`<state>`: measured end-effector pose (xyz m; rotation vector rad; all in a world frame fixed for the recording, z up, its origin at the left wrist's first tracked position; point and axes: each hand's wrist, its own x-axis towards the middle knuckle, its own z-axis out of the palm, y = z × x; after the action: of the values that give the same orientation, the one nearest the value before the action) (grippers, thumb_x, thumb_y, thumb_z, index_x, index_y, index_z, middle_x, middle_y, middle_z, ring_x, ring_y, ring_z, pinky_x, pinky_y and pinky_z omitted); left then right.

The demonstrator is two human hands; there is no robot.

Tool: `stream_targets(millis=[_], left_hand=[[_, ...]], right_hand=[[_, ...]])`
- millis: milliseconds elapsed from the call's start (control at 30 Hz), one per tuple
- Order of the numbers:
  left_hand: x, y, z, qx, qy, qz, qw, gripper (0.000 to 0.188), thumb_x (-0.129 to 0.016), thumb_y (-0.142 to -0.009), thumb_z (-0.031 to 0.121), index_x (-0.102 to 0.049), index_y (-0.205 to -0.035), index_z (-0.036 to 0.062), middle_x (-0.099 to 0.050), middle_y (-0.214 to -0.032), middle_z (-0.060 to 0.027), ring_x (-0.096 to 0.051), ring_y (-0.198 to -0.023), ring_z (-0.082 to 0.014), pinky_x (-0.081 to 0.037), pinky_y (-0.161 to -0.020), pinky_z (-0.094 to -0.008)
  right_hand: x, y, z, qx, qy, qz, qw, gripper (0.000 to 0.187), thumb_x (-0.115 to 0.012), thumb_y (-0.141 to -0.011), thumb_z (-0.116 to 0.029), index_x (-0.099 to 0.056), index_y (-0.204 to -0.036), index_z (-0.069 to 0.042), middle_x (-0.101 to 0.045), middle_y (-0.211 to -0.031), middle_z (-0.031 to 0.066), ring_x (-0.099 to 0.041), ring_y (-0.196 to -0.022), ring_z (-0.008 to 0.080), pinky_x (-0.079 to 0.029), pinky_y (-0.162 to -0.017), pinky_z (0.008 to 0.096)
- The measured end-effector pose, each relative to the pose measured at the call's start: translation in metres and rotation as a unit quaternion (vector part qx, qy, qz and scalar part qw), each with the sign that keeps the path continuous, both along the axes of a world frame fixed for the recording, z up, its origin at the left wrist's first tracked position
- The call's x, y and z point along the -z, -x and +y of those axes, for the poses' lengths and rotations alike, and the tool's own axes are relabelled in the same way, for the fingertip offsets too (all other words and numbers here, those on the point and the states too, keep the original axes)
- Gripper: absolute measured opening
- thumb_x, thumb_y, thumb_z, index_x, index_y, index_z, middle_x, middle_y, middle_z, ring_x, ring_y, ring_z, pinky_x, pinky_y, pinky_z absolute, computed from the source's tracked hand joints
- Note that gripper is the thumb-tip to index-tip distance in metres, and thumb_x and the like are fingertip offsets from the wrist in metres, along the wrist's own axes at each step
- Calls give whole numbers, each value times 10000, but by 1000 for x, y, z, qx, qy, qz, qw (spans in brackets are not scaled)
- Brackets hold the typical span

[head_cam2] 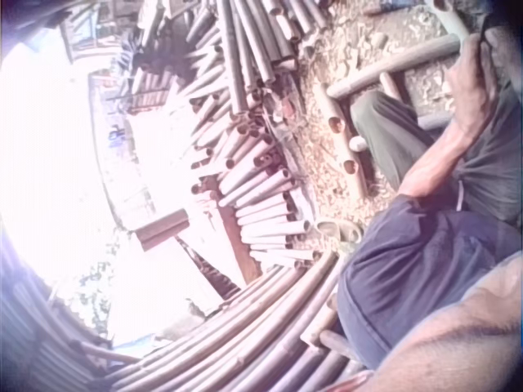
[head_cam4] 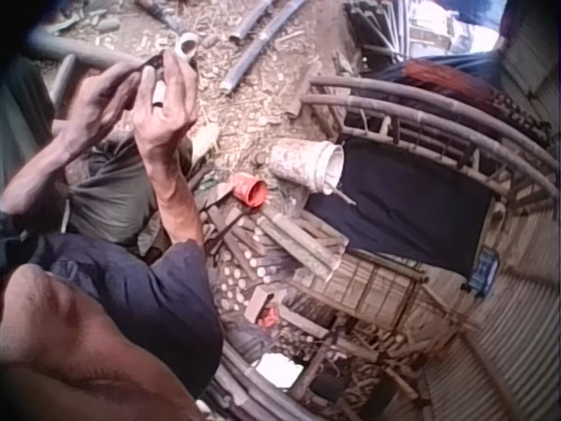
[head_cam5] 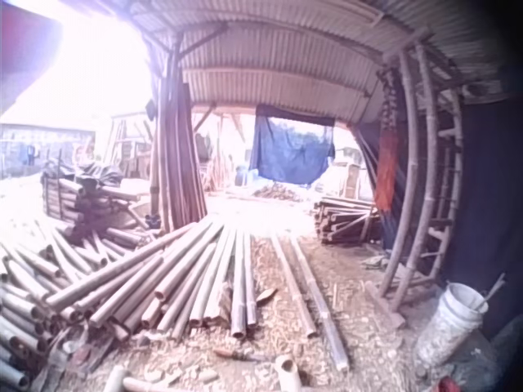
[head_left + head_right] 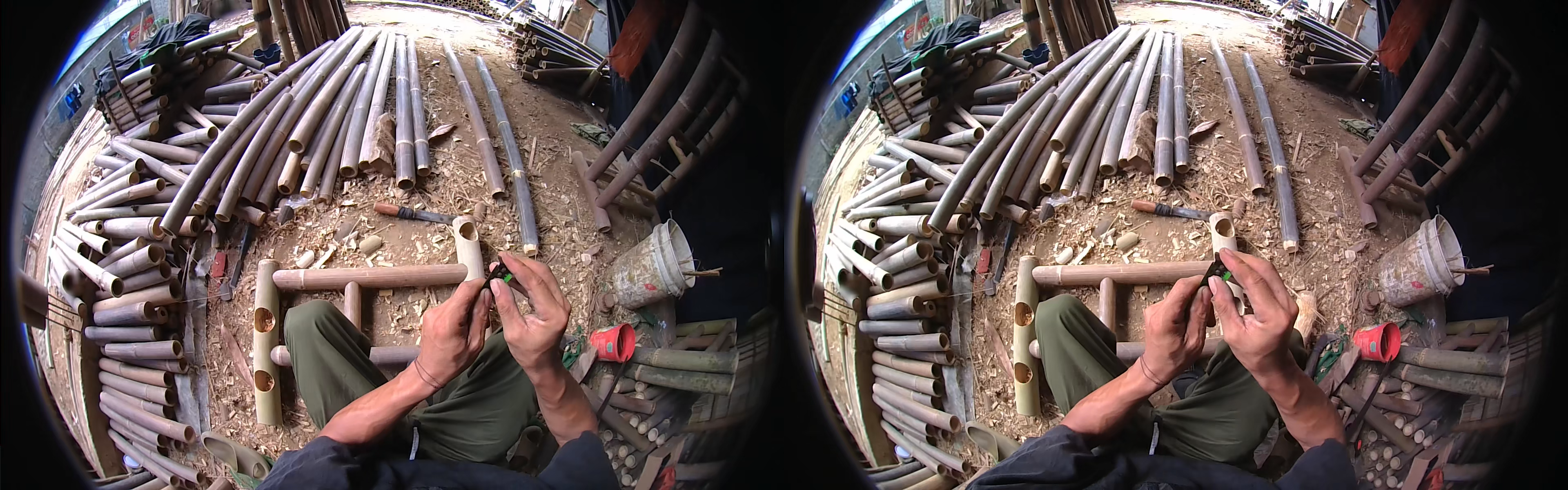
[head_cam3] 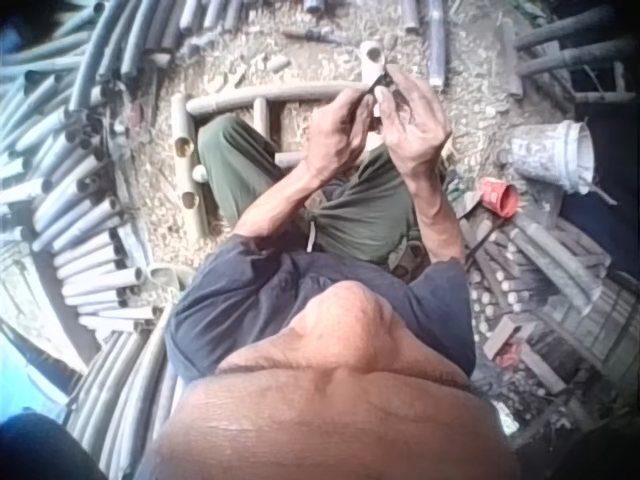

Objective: The person is assembling a bamboo structure, likely a chair or stool, by fitting bamboo poles into pre-drilled holes. They use a tape measure to check dimensions and a chisel to smooth the edges of the bamboo joints. The person works on the ground, surrounded by stacks of bamboo poles.

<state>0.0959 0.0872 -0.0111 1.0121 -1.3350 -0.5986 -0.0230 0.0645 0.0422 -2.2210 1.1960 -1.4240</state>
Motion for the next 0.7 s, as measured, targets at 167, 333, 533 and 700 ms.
stream_targets(millis=[167,333,533,700], left_hand=[[-26,-2,-27,65,4,72,995,142,-534,-984,74,-549,-1110,10,-634,-683,-111,-663,-604,-239,-509,-550,-350],[-73,11,-77,233,46,216,947,253,-432,-1058,223,-517,-1100,-12,-648,-809,-89,-662,-719,-136,-555,-647,-275],[-88,58,-141,184,28,255,949,231,-459,-1051,202,-535,-1106,-10,-614,-710,-36,-572,-605,-73,-466,-537,-233],[-56,101,-187,111,42,179,977,154,-506,-1020,153,-559,-1007,9,-632,-647,-81,-637,-575,-138,-484,-513,-301]], right_hand=[[-26,29,-20,-97,-97,-191,972,983,-811,-786,-352,-233,-1523,-52,-384,-1468,253,-417,-1354,327,-311,-1128,498],[26,110,-70,-150,-296,-36,943,1323,-800,-566,-693,-159,-1556,-92,-234,-1583,189,-228,-1466,340,-196,-1172,551],[162,76,-71,-202,-300,-86,929,1078,-899,-669,-283,-262,-1491,2,-484,-1395,198,-468,-1311,282,-358,-1113,423],[240,77,-66,-191,-392,-388,812,651,-667,-849,-159,-375,-1414,-21,-600,-1242,150,-571,-1164,237,-415,-1057,410]])
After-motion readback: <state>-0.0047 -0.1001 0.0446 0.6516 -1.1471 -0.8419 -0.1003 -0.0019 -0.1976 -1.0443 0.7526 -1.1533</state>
